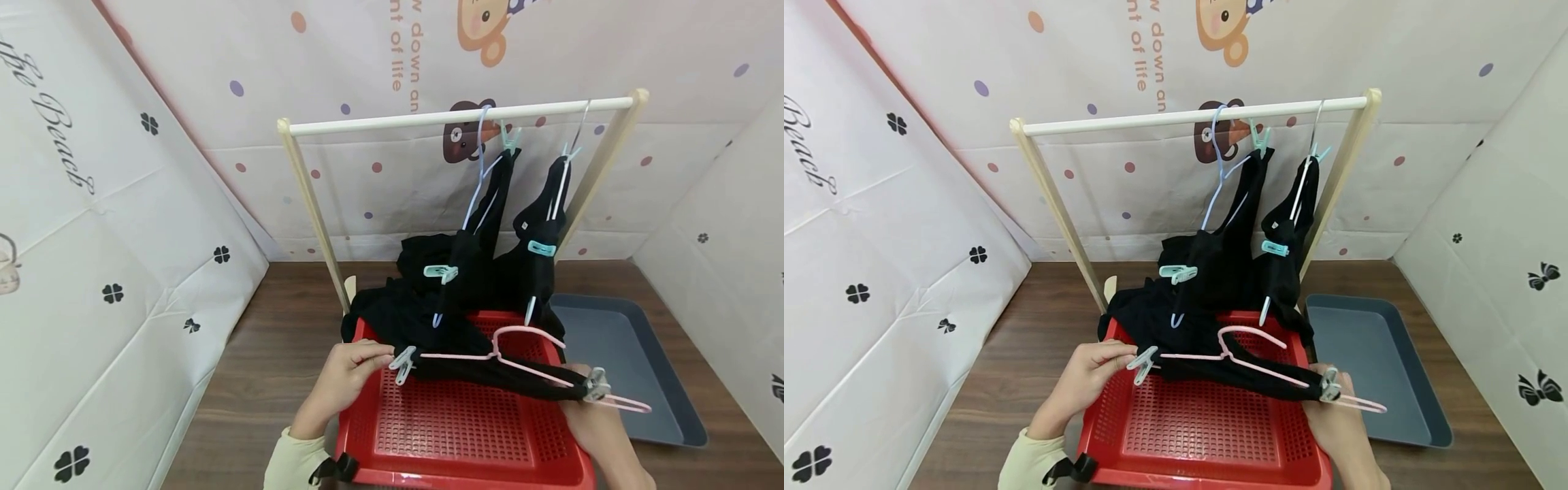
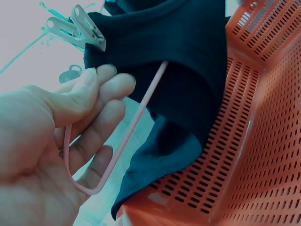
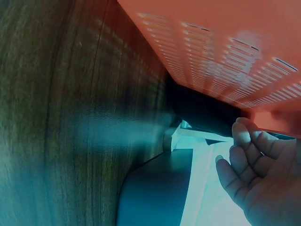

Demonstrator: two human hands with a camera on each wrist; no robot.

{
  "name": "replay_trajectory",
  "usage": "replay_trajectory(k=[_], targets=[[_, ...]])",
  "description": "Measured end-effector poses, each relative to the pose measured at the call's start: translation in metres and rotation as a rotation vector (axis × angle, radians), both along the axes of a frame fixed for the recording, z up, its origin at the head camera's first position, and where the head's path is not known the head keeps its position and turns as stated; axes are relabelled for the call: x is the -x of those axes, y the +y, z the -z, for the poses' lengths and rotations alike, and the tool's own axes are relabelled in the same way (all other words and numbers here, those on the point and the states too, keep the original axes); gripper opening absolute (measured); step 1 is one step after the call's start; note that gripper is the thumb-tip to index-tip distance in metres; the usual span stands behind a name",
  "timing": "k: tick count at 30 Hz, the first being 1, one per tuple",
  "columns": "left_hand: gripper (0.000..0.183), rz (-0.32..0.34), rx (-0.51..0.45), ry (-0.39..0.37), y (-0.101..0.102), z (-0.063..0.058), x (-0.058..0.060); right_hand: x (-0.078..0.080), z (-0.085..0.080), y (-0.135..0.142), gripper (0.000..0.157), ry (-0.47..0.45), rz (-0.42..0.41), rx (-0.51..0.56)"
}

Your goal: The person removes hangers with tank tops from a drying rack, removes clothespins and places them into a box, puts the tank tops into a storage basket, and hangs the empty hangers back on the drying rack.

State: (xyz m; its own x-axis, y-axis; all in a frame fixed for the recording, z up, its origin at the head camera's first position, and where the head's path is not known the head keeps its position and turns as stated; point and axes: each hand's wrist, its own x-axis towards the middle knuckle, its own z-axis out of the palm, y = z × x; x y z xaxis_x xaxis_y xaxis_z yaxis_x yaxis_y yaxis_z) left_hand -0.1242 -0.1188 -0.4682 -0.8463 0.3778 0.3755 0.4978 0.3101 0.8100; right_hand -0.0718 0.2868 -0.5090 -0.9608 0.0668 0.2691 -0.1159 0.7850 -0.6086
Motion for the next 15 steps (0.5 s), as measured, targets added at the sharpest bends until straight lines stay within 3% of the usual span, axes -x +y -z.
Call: replay_trajectory(k=[6, 9, 15], targets=[[0.018, -0.112, 0.003, -0.015, -0.0037, 0.0009, -0.0010, 0.0041, 0.0016, 0.0025, 0.004, 0.003, 0.004, -0.006], [0.017, -0.152, 0.000, -0.040, -0.0040, 0.0006, -0.0019, 0.0036, 0.0018, 0.0018, 0.011, -0.011, 0.016, -0.046], [0.017, -0.224, 0.037, -0.099, -0.0046, 0.0029, -0.0035, 0.0001, -0.0037, -0.0006, 0.030, -0.160, 0.065, -0.060]])
